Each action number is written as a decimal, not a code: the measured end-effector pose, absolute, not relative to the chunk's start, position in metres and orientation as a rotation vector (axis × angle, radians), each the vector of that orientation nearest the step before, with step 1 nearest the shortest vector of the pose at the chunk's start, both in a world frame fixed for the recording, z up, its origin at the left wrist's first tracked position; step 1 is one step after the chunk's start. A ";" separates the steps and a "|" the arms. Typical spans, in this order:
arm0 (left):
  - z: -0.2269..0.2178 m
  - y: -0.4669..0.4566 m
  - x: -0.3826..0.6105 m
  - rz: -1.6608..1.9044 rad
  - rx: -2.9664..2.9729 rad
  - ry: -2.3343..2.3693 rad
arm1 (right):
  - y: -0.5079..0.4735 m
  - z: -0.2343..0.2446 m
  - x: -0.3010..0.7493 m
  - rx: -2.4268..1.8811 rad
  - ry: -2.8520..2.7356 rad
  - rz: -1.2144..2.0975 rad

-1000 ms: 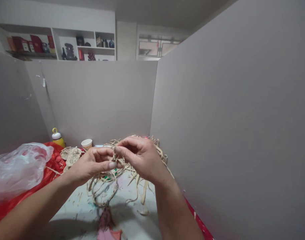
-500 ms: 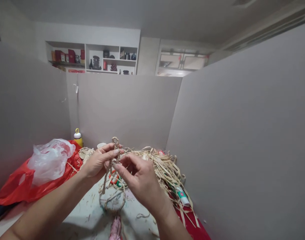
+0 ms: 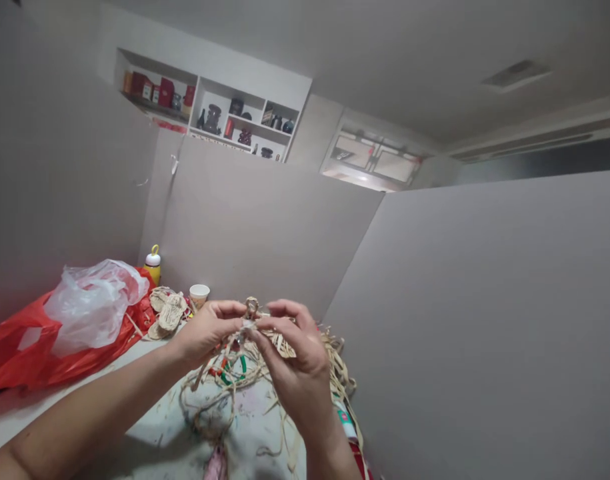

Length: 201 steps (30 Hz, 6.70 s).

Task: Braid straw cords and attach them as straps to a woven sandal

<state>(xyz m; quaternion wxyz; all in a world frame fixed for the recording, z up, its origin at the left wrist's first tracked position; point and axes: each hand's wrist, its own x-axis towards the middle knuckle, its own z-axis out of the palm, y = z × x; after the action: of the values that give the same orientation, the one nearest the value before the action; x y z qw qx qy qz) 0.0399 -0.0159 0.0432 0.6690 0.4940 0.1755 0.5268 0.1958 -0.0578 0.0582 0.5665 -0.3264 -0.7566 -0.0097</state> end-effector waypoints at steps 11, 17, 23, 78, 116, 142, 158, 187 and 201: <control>0.043 -0.010 0.031 1.063 1.361 0.421 | -0.050 0.063 0.199 -0.896 -1.762 0.241; 0.045 -0.015 0.033 1.040 1.451 0.435 | -0.057 0.060 0.210 -0.894 -1.810 0.288; 0.049 -0.016 0.032 0.837 1.432 0.420 | -0.069 0.065 0.224 -0.894 -1.918 0.236; 0.036 -0.015 0.045 0.701 1.172 0.318 | -0.071 0.057 0.239 -0.911 -1.725 0.334; 0.037 -0.024 0.051 1.035 1.224 0.254 | -0.071 0.053 0.207 -1.127 -1.667 -0.139; 0.035 -0.024 0.052 0.979 1.264 0.278 | -0.068 0.068 0.236 -0.988 -1.789 0.629; 0.031 -0.037 0.060 1.154 1.181 0.169 | -0.051 0.050 0.208 -0.496 -1.505 0.960; 0.035 -0.047 0.054 1.383 1.426 0.387 | -0.058 0.055 0.208 -0.875 -1.551 0.551; 0.029 -0.049 0.059 1.466 1.473 0.442 | -0.061 0.061 0.211 -0.826 -1.556 0.443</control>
<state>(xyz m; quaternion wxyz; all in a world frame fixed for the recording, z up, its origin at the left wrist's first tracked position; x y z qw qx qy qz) 0.0588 -0.0487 0.0292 0.4868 0.6057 0.1816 0.6027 0.2106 -0.0607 0.0606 0.6151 -0.3586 -0.6754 0.1921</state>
